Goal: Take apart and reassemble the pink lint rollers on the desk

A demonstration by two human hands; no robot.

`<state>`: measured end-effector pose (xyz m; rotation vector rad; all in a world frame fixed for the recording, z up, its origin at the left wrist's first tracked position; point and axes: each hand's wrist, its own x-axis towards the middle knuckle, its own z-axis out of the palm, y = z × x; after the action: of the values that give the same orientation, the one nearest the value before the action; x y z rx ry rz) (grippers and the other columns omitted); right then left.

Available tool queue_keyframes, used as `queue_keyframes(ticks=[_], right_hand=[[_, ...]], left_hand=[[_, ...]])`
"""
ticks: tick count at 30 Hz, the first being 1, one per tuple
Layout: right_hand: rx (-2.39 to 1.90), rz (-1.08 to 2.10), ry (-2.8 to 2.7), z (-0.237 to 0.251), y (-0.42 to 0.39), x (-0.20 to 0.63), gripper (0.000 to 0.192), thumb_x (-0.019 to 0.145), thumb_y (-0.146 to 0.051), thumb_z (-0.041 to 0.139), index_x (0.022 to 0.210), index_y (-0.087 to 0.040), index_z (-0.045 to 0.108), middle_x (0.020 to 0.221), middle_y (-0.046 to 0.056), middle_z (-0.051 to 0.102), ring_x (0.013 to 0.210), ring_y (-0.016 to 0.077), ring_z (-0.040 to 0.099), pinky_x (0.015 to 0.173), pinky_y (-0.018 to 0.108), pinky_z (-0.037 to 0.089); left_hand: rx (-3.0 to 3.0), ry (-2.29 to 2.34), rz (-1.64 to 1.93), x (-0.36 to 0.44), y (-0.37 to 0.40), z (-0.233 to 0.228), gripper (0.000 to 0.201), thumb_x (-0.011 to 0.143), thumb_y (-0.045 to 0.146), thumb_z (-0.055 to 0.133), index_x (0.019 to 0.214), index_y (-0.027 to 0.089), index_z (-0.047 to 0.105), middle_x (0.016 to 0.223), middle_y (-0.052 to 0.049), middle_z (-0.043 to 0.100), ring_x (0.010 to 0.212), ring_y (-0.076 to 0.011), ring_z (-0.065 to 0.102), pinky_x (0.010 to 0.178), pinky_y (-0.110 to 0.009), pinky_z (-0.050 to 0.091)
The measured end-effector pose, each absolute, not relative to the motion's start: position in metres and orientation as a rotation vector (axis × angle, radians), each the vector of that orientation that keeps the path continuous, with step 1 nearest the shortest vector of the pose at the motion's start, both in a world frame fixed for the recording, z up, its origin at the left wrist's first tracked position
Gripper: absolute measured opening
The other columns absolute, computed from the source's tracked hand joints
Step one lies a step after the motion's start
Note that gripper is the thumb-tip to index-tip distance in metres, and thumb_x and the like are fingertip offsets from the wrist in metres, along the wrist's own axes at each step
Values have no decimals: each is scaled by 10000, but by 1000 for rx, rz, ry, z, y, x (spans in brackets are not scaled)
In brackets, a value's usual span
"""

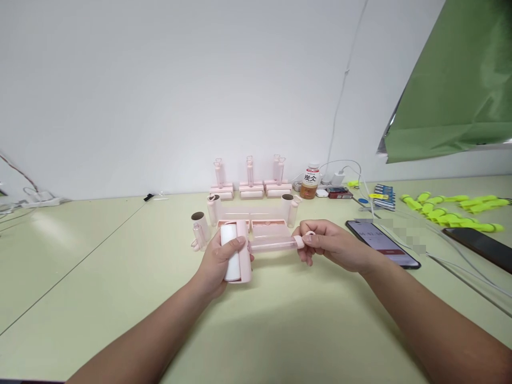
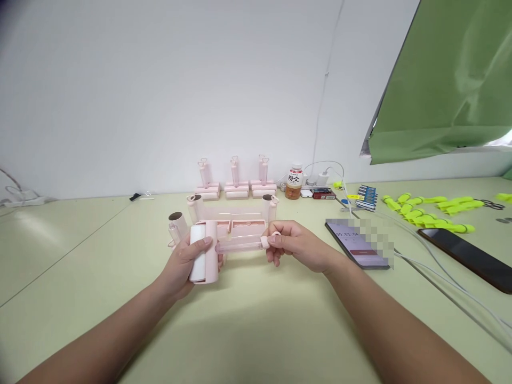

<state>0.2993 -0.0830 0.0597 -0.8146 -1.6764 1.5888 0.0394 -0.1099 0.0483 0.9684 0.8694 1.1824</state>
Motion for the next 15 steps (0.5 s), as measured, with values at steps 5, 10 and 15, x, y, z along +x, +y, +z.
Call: queue_keyframes(ticks=[5, 10, 15], right_hand=[[-872, 1611, -1670, 58, -85, 297, 193, 819, -243, 611, 684, -178, 489, 642, 29, 667, 556, 138, 630, 546, 259, 495], [-848, 1743, -1592, 56, -88, 292, 139, 747, -138, 542, 857, -209, 497, 640, -13, 658, 530, 176, 662, 503, 288, 524], [-775, 1840, -1640, 52, -92, 287, 295, 875, -320, 565, 1143, -197, 570, 859, 61, 700, 575, 178, 697, 542, 302, 554]], left_hand=[[983, 871, 1155, 40, -111, 48, 409, 734, 339, 732, 1025, 198, 481, 741, -14, 621, 613, -178, 639, 550, -290, 517], [1007, 883, 1128, 40, -111, 45, 378, 734, 337, 733, 983, 192, 488, 749, -20, 625, 617, -176, 637, 543, -286, 521], [1053, 877, 1124, 40, -112, 44, 361, 747, 343, 720, 998, 185, 514, 745, -26, 627, 611, -174, 631, 529, -278, 516]])
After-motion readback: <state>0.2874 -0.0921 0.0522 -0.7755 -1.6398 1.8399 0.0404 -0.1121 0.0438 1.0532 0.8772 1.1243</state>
